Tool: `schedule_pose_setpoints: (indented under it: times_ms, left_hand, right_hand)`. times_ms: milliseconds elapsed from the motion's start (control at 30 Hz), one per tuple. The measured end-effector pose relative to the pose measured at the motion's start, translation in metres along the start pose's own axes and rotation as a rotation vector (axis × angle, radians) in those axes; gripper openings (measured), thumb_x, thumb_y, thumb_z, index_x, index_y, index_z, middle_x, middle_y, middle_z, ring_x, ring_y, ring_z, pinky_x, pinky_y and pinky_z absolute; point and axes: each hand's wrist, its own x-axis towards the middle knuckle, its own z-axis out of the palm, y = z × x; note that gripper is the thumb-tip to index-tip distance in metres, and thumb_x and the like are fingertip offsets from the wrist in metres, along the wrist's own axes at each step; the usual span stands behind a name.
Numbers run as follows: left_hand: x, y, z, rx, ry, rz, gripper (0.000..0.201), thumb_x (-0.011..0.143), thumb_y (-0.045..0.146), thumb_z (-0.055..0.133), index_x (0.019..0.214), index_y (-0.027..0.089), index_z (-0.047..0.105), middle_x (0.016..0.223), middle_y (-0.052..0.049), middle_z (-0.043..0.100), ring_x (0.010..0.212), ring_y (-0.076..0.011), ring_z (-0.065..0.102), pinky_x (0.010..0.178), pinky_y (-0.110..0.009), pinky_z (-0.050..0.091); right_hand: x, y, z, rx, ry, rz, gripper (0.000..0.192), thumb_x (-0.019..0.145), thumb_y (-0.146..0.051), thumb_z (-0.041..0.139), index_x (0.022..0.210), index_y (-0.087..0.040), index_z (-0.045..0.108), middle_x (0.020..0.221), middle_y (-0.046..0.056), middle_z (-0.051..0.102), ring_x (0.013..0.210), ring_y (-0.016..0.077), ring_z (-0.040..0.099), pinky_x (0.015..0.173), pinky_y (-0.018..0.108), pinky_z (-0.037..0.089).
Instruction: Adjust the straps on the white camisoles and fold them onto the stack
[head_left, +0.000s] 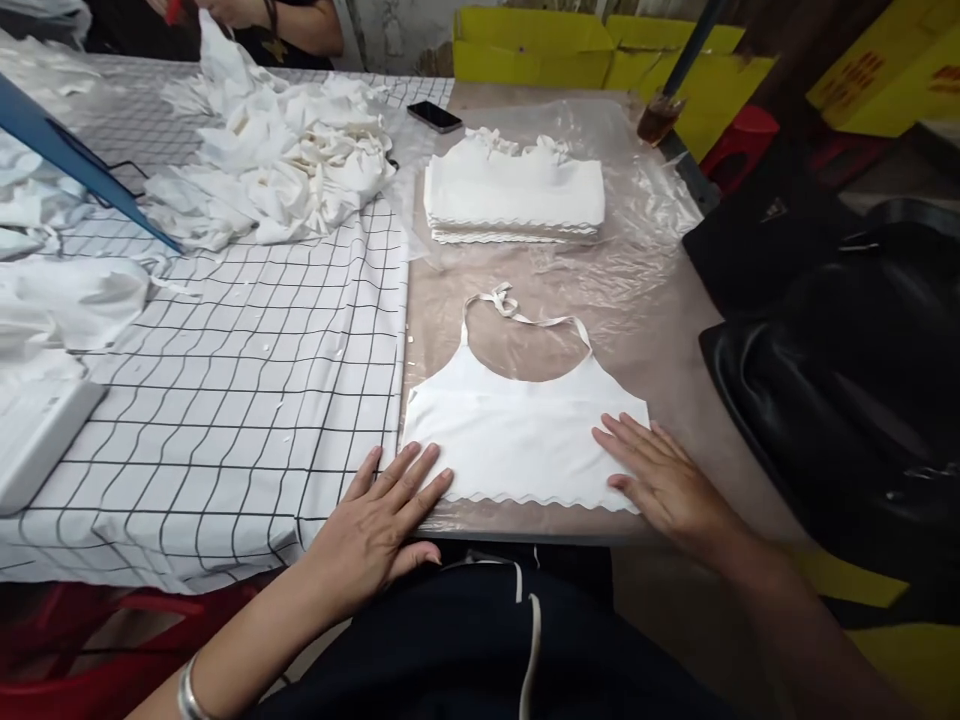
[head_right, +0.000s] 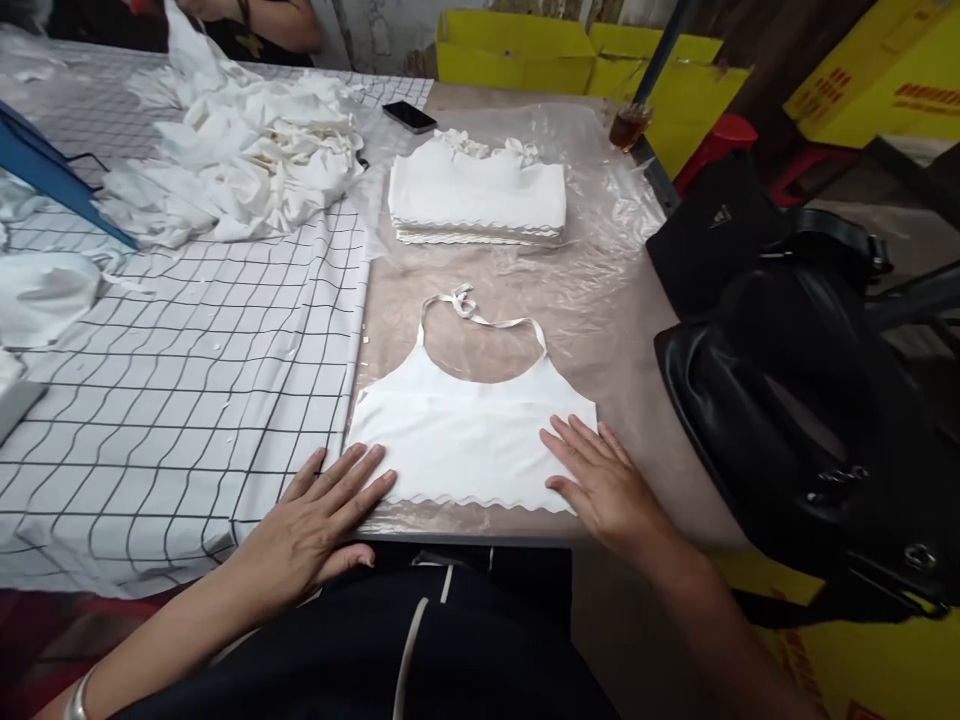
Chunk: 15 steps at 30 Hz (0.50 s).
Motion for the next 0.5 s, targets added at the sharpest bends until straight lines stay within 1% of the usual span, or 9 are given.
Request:
schedule_pose_setpoints:
  times_ms: [67, 133, 200, 233, 300, 367, 400, 467, 500]
  left_hand:
    - [0.001, -0.005, -0.009, -0.08, -0.038, -0.005, 0.067, 0.091, 0.062, 0.041, 0.147, 0.026, 0.038, 0.15, -0.009, 0.04, 0.139, -0.0299, 0.035, 0.116, -0.052, 0.019]
    - [0.009, -0.017, -0.024, -0.181, -0.021, -0.048, 0.053, 0.095, 0.053, 0.04, 0.14, 0.025, 0.048, 0.143, -0.009, 0.05, 0.134, -0.0277, 0.043, 0.113, -0.051, 0.026]
    - [0.025, -0.036, -0.041, -0.277, 0.083, -0.15, 0.039, 0.097, 0.042, 0.04, 0.123, 0.023, 0.062, 0.125, -0.009, 0.064, 0.12, -0.0242, 0.055, 0.105, -0.046, 0.038]
    - [0.037, -0.047, -0.05, -0.32, 0.151, -0.222, 0.034, 0.097, 0.038, 0.041, 0.111, 0.021, 0.067, 0.112, -0.009, 0.069, 0.109, -0.0224, 0.059, 0.098, -0.042, 0.045]
    - [0.068, -0.067, -0.061, -0.403, 0.244, -0.375, 0.029, 0.094, 0.036, 0.046, 0.091, 0.019, 0.069, 0.091, -0.007, 0.07, 0.088, -0.019, 0.062, 0.081, -0.034, 0.05]
    - [0.106, -0.083, -0.063, -0.485, 0.265, -0.523, 0.029, 0.091, 0.039, 0.05, 0.081, 0.017, 0.066, 0.082, -0.006, 0.067, 0.075, -0.0167, 0.06, 0.07, -0.03, 0.047]
    - [0.126, -0.088, -0.06, -0.5, 0.238, -0.581, 0.032, 0.09, 0.042, 0.05, 0.079, 0.016, 0.065, 0.081, -0.006, 0.066, 0.073, -0.0167, 0.059, 0.07, -0.031, 0.046]
    - [0.164, -0.093, -0.047, -0.429, 0.16, -0.641, 0.039, 0.086, 0.052, 0.054, 0.076, 0.016, 0.064, 0.084, -0.008, 0.066, 0.08, -0.0209, 0.06, 0.077, -0.036, 0.044]
    - [0.18, -0.094, -0.039, -0.363, 0.129, -0.651, 0.041, 0.083, 0.055, 0.056, 0.077, 0.015, 0.064, 0.087, -0.01, 0.066, 0.087, -0.0246, 0.06, 0.083, -0.04, 0.042]
  right_hand:
    - [0.013, -0.001, -0.008, 0.021, 0.089, -0.013, 0.04, 0.097, -0.036, 0.043, 0.134, -0.029, 0.054, 0.137, 0.007, 0.056, 0.131, 0.0265, 0.047, 0.112, 0.053, 0.029]
    - [0.03, -0.009, -0.013, 0.053, 0.194, -0.042, 0.037, 0.097, -0.033, 0.044, 0.131, -0.027, 0.057, 0.131, 0.007, 0.061, 0.126, 0.0255, 0.052, 0.112, 0.05, 0.032]
    - [0.055, -0.021, -0.016, 0.091, 0.245, -0.107, 0.034, 0.096, -0.03, 0.046, 0.127, -0.026, 0.059, 0.128, 0.008, 0.063, 0.122, 0.025, 0.056, 0.11, 0.048, 0.034]
    - [0.07, -0.026, -0.017, 0.105, 0.25, -0.143, 0.032, 0.095, -0.03, 0.047, 0.123, -0.025, 0.061, 0.125, 0.008, 0.065, 0.119, 0.0249, 0.058, 0.109, 0.047, 0.036]
    - [0.105, -0.033, -0.018, 0.118, 0.248, -0.188, 0.025, 0.094, -0.029, 0.049, 0.11, -0.023, 0.067, 0.111, 0.008, 0.07, 0.107, 0.0249, 0.063, 0.1, 0.044, 0.044]
    - [0.144, -0.038, -0.019, 0.135, 0.271, -0.142, 0.019, 0.091, -0.029, 0.052, 0.093, -0.022, 0.069, 0.093, 0.007, 0.073, 0.09, 0.0236, 0.066, 0.084, 0.038, 0.049]
    - [0.162, -0.04, -0.019, 0.153, 0.292, -0.092, 0.018, 0.09, -0.029, 0.053, 0.087, -0.021, 0.068, 0.086, 0.006, 0.072, 0.082, 0.0222, 0.065, 0.076, 0.035, 0.049]
    - [0.188, -0.048, -0.017, 0.206, 0.334, -0.017, 0.016, 0.088, -0.028, 0.054, 0.08, -0.02, 0.066, 0.079, 0.005, 0.069, 0.072, 0.0194, 0.062, 0.066, 0.03, 0.046]
    - [0.195, -0.055, -0.014, 0.233, 0.335, -0.021, 0.016, 0.087, -0.028, 0.054, 0.079, -0.02, 0.065, 0.077, 0.005, 0.068, 0.071, 0.0183, 0.061, 0.064, 0.029, 0.045]
